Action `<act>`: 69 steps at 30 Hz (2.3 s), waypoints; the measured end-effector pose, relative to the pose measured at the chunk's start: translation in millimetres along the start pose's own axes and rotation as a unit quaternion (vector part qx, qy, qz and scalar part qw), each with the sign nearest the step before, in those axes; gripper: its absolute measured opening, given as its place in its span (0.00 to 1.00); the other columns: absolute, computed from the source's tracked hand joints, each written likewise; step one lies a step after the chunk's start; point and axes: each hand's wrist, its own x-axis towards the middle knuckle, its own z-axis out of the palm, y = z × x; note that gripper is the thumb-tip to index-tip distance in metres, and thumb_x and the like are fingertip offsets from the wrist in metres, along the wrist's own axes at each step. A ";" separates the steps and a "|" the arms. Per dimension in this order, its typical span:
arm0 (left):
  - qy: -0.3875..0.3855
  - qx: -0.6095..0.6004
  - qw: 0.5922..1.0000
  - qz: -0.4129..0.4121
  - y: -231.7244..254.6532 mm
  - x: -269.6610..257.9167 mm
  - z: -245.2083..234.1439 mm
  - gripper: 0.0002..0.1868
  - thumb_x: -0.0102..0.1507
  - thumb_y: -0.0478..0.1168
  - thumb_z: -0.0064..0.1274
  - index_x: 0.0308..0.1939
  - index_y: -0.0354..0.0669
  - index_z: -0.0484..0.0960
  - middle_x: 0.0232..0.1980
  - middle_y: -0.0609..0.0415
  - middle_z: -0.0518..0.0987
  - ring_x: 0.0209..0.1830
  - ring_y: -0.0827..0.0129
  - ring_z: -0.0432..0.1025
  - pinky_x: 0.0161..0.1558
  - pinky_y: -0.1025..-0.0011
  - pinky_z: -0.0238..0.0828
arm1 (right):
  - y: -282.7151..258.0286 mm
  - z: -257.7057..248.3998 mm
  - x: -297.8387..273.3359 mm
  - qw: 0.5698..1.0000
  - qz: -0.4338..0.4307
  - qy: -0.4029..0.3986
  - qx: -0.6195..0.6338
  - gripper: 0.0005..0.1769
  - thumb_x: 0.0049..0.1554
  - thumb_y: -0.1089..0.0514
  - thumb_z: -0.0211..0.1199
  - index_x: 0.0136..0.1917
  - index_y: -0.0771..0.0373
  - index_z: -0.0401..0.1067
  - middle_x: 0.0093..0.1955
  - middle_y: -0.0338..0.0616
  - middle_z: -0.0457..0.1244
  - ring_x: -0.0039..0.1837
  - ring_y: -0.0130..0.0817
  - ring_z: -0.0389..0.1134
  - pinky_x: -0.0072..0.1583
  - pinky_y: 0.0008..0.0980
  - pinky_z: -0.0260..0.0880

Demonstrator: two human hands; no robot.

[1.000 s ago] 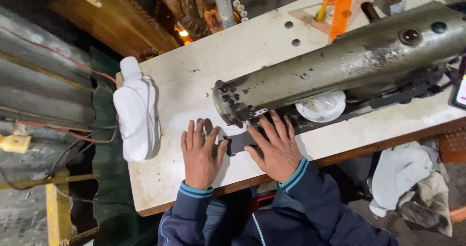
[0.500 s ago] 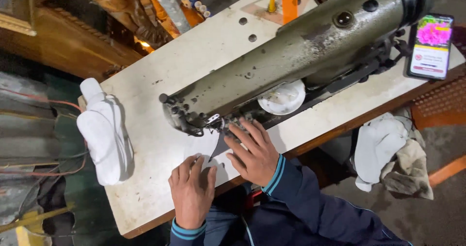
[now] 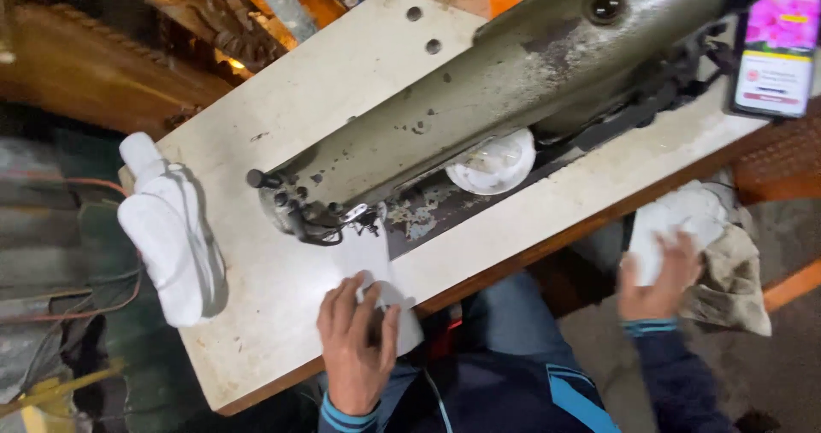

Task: Sewing shoe insoles using an industrial sewing machine at a stitching station.

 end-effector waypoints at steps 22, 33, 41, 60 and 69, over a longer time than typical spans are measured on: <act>-0.051 0.027 0.998 0.011 8.4 -12.3 15.2 0.43 0.64 0.69 0.54 0.76 0.51 0.66 0.81 0.41 0.58 0.83 0.43 0.50 0.80 0.40 0.44 | 252.9 -8.3 -103.4 0.810 -0.154 -0.241 -0.512 0.10 0.56 0.44 0.58 0.51 0.43 0.71 0.53 0.33 0.66 0.54 0.36 0.68 0.69 0.38 0.71; -0.102 -0.028 0.994 0.019 -8.7 -7.3 3.6 0.46 0.69 0.67 0.48 0.82 0.48 0.53 0.85 0.47 0.48 0.87 0.49 0.41 0.83 0.38 0.35 | 311.7 -1.5 -85.7 0.724 -0.038 -0.354 -0.591 0.21 0.73 0.31 0.48 0.57 0.40 0.76 0.60 0.25 0.71 0.62 0.27 0.72 0.66 0.27 0.73; -0.087 -0.015 0.995 0.048 -28.8 -4.9 11.8 0.50 0.68 0.69 0.48 0.81 0.39 0.53 0.84 0.42 0.50 0.87 0.48 0.44 0.85 0.41 0.37 | 263.7 -34.4 -73.3 0.666 -0.008 -0.423 -0.614 0.36 0.61 0.12 0.35 0.64 0.23 0.76 0.67 0.21 0.70 0.77 0.31 0.65 0.84 0.39 0.50; -0.038 -0.071 0.996 0.043 -41.8 0.1 10.7 0.49 0.60 0.68 0.59 0.72 0.36 0.70 0.78 0.35 0.63 0.82 0.43 0.51 0.79 0.40 0.35 | 234.9 -60.2 -79.7 0.649 -0.141 -0.357 -0.657 0.22 0.53 0.16 0.45 0.56 0.11 0.70 0.64 -0.01 0.63 0.77 0.10 0.61 0.91 0.30 0.45; -0.044 -0.017 0.998 0.048 -37.0 -3.6 9.8 0.49 0.66 0.70 0.48 0.81 0.45 0.56 0.84 0.36 0.48 0.86 0.41 0.43 0.82 0.38 0.38 | 244.3 -28.4 -66.6 0.618 0.071 -0.473 -0.624 0.32 0.58 0.13 0.36 0.70 0.12 0.66 0.81 0.01 0.55 0.87 0.22 0.51 0.88 0.40 0.34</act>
